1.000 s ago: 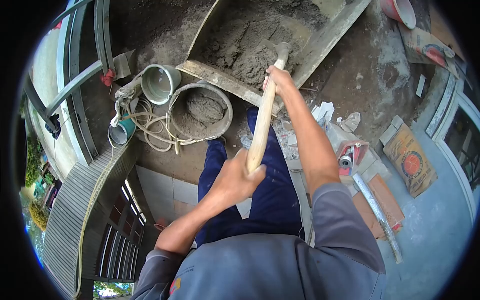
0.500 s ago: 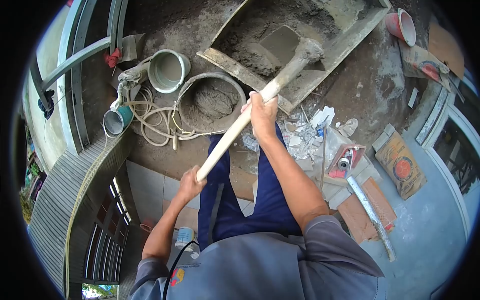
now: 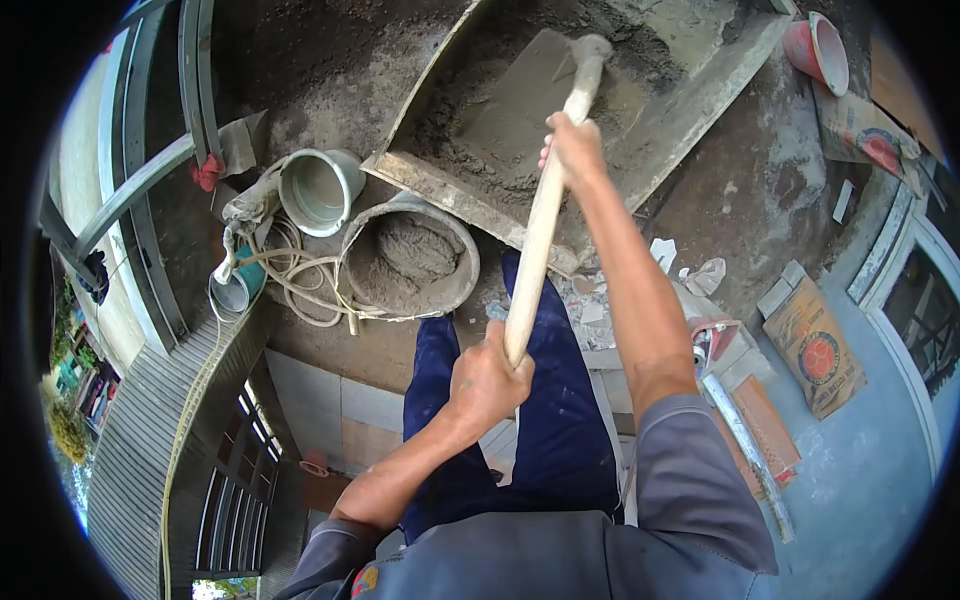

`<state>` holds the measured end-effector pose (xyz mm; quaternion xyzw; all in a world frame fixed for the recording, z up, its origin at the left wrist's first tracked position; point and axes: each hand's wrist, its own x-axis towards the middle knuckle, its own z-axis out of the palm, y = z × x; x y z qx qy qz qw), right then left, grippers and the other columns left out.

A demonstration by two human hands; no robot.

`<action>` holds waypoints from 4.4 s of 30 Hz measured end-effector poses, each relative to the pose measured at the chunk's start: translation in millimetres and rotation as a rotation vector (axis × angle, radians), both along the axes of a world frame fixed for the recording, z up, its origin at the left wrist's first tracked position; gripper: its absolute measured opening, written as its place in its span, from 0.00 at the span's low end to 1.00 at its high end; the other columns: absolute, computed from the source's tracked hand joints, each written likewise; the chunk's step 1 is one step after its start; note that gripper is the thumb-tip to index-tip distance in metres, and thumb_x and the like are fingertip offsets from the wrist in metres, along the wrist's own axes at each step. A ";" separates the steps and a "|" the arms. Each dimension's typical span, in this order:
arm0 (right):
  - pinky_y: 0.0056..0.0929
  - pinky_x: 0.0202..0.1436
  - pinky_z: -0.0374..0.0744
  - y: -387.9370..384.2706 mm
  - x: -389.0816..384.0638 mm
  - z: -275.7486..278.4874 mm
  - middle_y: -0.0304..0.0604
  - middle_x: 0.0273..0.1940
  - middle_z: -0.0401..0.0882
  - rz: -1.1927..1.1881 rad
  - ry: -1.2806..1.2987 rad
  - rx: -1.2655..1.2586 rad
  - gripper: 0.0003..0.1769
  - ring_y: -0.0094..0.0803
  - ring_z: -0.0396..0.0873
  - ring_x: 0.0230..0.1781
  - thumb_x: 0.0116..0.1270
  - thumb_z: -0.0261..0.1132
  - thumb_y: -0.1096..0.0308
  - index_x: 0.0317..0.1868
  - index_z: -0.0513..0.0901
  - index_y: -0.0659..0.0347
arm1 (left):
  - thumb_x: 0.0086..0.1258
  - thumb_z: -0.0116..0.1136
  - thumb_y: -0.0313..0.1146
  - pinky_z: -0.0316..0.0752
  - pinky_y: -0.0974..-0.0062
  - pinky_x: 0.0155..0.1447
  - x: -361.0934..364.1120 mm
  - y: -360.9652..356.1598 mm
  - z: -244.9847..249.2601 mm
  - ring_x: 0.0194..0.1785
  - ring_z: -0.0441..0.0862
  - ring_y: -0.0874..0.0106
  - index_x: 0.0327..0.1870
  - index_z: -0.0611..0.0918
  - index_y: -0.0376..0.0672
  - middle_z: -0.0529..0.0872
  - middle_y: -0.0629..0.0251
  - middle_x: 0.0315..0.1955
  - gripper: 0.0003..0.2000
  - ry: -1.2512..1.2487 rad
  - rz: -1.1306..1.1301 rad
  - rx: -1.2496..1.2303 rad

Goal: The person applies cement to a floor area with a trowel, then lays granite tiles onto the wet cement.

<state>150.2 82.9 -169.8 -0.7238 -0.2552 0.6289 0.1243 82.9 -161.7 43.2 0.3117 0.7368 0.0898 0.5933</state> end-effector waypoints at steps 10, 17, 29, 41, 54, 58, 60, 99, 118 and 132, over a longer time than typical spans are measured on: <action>0.41 0.25 0.84 147.3 -51.3 -72.9 0.48 0.30 0.73 0.002 0.168 -0.032 0.12 0.36 0.76 0.22 0.70 0.61 0.71 0.48 0.71 0.70 | 0.68 0.60 0.34 0.79 0.57 0.39 -63.8 140.7 -22.1 0.31 0.86 0.55 0.46 0.75 0.31 0.84 0.44 0.27 0.15 -0.083 0.087 0.127; 0.46 0.22 0.82 -23.1 -94.0 -98.1 0.49 0.25 0.74 0.109 0.225 -0.251 0.11 0.40 0.76 0.19 0.68 0.62 0.71 0.44 0.75 0.70 | 0.67 0.60 0.34 0.79 0.56 0.42 -48.3 43.8 2.4 0.36 0.87 0.49 0.47 0.76 0.31 0.85 0.41 0.30 0.16 0.107 0.167 -0.066; 0.39 0.20 0.82 -86.1 -6.1 63.5 0.43 0.26 0.72 -0.111 0.319 -0.226 0.10 0.33 0.75 0.18 0.70 0.60 0.68 0.45 0.72 0.66 | 0.64 0.62 0.31 0.79 0.47 0.39 -25.9 -42.2 132.2 0.35 0.85 0.38 0.48 0.71 0.37 0.83 0.37 0.27 0.16 -0.128 0.079 -0.072; 0.36 0.21 0.82 -216.3 -38.0 119.4 0.44 0.26 0.73 -0.182 0.191 0.133 0.11 0.32 0.76 0.17 0.70 0.60 0.73 0.46 0.66 0.64 | 0.59 0.63 0.30 0.74 0.46 0.53 -88.0 -277.9 -15.4 0.46 0.81 0.44 0.47 0.77 0.41 0.85 0.47 0.37 0.15 0.108 -0.086 -0.029; 0.34 0.20 0.78 -37.3 25.1 10.0 0.41 0.27 0.71 -0.012 0.007 -0.085 0.13 0.30 0.73 0.20 0.71 0.61 0.65 0.46 0.74 0.67 | 0.64 0.65 0.34 0.82 0.47 0.39 16.5 -31.6 19.9 0.31 0.86 0.40 0.46 0.74 0.35 0.85 0.37 0.25 0.17 -0.040 0.008 -0.026; 0.34 0.20 0.80 71.2 41.0 20.3 0.42 0.29 0.72 0.051 0.012 0.034 0.13 0.29 0.74 0.20 0.71 0.60 0.66 0.46 0.75 0.69 | 0.67 0.66 0.38 0.79 0.54 0.37 27.6 39.7 -5.8 0.32 0.86 0.43 0.48 0.74 0.36 0.84 0.41 0.26 0.18 -0.299 0.168 0.208; 0.34 0.22 0.82 129.2 40.8 -4.7 0.44 0.31 0.74 0.094 0.051 0.050 0.15 0.29 0.75 0.22 0.72 0.60 0.66 0.48 0.76 0.71 | 0.69 0.65 0.39 0.79 0.59 0.38 29.1 92.6 -21.9 0.32 0.86 0.51 0.49 0.74 0.34 0.84 0.44 0.27 0.19 -0.366 0.220 0.258; 0.31 0.19 0.75 -41.1 32.4 144.5 0.43 0.21 0.70 -0.023 0.302 -0.334 0.07 0.31 0.68 0.16 0.71 0.58 0.72 0.42 0.67 0.62 | 0.67 0.60 0.34 0.81 0.52 0.37 -53.9 14.6 242.9 0.30 0.87 0.42 0.43 0.68 0.21 0.81 0.33 0.23 0.20 -0.595 0.201 0.082; 0.44 0.29 0.81 -353.5 -84.4 90.9 0.44 0.25 0.70 -0.246 0.394 -0.265 0.07 0.39 0.73 0.22 0.66 0.60 0.72 0.38 0.69 0.61 | 0.58 0.63 0.32 0.79 0.57 0.44 -214.0 -314.9 168.8 0.37 0.87 0.50 0.56 0.76 0.36 0.85 0.47 0.31 0.23 -0.375 -0.032 0.025; 0.40 0.48 0.85 -486.1 -142.2 122.0 0.48 0.34 0.81 -0.042 0.436 -0.112 0.05 0.41 0.85 0.37 0.67 0.61 0.73 0.37 0.78 0.69 | 0.59 0.62 0.26 0.68 0.52 0.64 -216.9 -558.3 -47.5 0.57 0.80 0.54 0.45 0.79 0.44 0.84 0.55 0.46 0.12 0.444 -0.035 -0.159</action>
